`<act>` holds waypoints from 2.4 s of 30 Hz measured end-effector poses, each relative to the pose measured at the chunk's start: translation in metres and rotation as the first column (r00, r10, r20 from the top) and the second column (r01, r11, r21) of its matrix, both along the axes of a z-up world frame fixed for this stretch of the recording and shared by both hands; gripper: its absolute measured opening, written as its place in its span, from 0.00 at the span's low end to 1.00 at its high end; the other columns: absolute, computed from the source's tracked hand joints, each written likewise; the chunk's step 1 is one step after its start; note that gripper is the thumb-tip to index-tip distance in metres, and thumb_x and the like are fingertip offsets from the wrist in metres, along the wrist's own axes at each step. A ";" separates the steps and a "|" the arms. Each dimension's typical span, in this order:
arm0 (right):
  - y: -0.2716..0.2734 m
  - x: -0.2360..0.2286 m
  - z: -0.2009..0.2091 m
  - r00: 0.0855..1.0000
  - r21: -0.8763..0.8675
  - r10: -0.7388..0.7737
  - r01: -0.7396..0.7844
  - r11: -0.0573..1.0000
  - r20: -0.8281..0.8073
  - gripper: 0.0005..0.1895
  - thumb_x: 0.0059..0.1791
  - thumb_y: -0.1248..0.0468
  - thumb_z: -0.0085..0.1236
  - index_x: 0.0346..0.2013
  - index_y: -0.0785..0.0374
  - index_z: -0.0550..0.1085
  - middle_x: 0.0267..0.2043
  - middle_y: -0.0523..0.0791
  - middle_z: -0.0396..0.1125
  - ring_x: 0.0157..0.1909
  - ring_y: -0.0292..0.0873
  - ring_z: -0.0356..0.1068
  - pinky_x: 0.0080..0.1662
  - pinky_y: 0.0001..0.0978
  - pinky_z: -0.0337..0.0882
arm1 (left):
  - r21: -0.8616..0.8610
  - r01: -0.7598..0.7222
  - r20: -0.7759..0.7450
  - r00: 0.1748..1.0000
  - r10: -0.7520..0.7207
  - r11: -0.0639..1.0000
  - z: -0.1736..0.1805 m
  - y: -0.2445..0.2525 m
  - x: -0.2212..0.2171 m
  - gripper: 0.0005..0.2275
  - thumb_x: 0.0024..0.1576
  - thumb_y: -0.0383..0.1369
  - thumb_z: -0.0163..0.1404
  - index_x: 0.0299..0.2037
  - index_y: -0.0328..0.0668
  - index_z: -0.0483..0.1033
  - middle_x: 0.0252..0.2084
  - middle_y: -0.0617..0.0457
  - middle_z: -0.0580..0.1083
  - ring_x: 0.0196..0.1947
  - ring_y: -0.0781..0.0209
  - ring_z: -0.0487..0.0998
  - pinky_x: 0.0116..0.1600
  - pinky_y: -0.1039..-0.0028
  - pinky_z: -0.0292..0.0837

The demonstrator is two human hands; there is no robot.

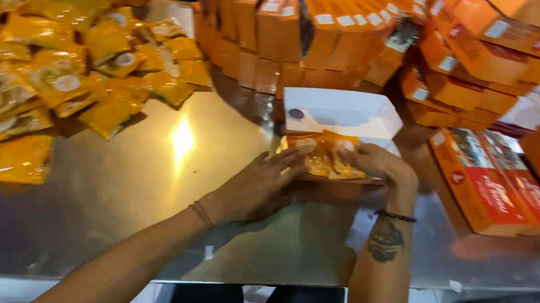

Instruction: The person repeatedly picks up small yellow packets from a pile on a metal table, places them into an open orange box, closes the box, and sets it aside. This cycle is repeated multiple times with new boxes and packets.

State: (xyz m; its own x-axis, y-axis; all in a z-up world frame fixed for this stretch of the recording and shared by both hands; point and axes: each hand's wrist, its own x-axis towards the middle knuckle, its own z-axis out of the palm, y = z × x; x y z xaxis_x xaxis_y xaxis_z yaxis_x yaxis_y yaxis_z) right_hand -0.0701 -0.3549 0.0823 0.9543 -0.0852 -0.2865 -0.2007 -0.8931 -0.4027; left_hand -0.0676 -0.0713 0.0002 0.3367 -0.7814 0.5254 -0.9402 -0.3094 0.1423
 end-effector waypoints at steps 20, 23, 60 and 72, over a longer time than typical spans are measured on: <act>0.177 0.007 -0.066 0.383 -0.133 0.711 -0.822 0.554 0.589 0.29 0.49 0.56 0.62 0.62 0.60 0.66 0.65 0.59 0.57 0.64 0.72 0.62 0.60 0.59 0.67 | 0.301 -0.712 -0.230 0.591 0.773 0.634 -0.022 0.129 0.120 0.33 0.54 0.57 0.53 0.70 0.65 0.60 0.70 0.45 0.60 0.73 0.39 0.56 0.70 0.37 0.51; 0.179 0.004 -0.061 0.452 -0.154 0.720 -0.782 0.603 0.526 0.35 0.50 0.53 0.60 0.67 0.64 0.61 0.67 0.66 0.53 0.65 0.76 0.59 0.62 0.62 0.64 | 0.442 -0.742 -0.092 0.522 0.848 0.505 -0.007 0.143 0.117 0.40 0.50 0.60 0.54 0.73 0.63 0.54 0.75 0.45 0.51 0.75 0.32 0.46 0.71 0.31 0.40; 0.169 0.025 -0.072 0.923 0.933 -0.231 -0.246 0.262 0.308 0.20 0.52 0.60 0.63 0.52 0.69 0.70 0.42 0.48 0.66 0.40 0.46 0.75 0.34 0.39 0.83 | -0.493 -0.583 -0.759 0.651 0.009 0.645 0.014 0.108 0.079 0.11 0.66 0.36 0.46 0.36 0.41 0.79 0.28 0.54 0.73 0.31 0.63 0.74 0.38 0.76 0.71; 0.170 0.007 -0.056 0.735 0.374 0.065 -0.417 0.828 0.675 0.32 0.50 0.71 0.51 0.66 0.58 0.52 0.52 0.66 0.62 0.56 0.81 0.63 0.49 0.77 0.71 | -0.043 -0.775 -0.164 0.628 0.761 0.630 0.038 0.152 0.082 0.16 0.67 0.41 0.50 0.57 0.39 0.79 0.60 0.37 0.68 0.61 0.33 0.69 0.62 0.43 0.64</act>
State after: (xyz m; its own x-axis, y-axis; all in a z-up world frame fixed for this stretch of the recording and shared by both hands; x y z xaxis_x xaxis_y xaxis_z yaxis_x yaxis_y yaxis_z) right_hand -0.0634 -0.1848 0.0264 0.8901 0.1510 0.4301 0.4404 -0.5287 -0.7257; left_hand 0.0143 0.0812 0.0382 0.8543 -0.1549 0.4961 -0.3400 -0.8885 0.3081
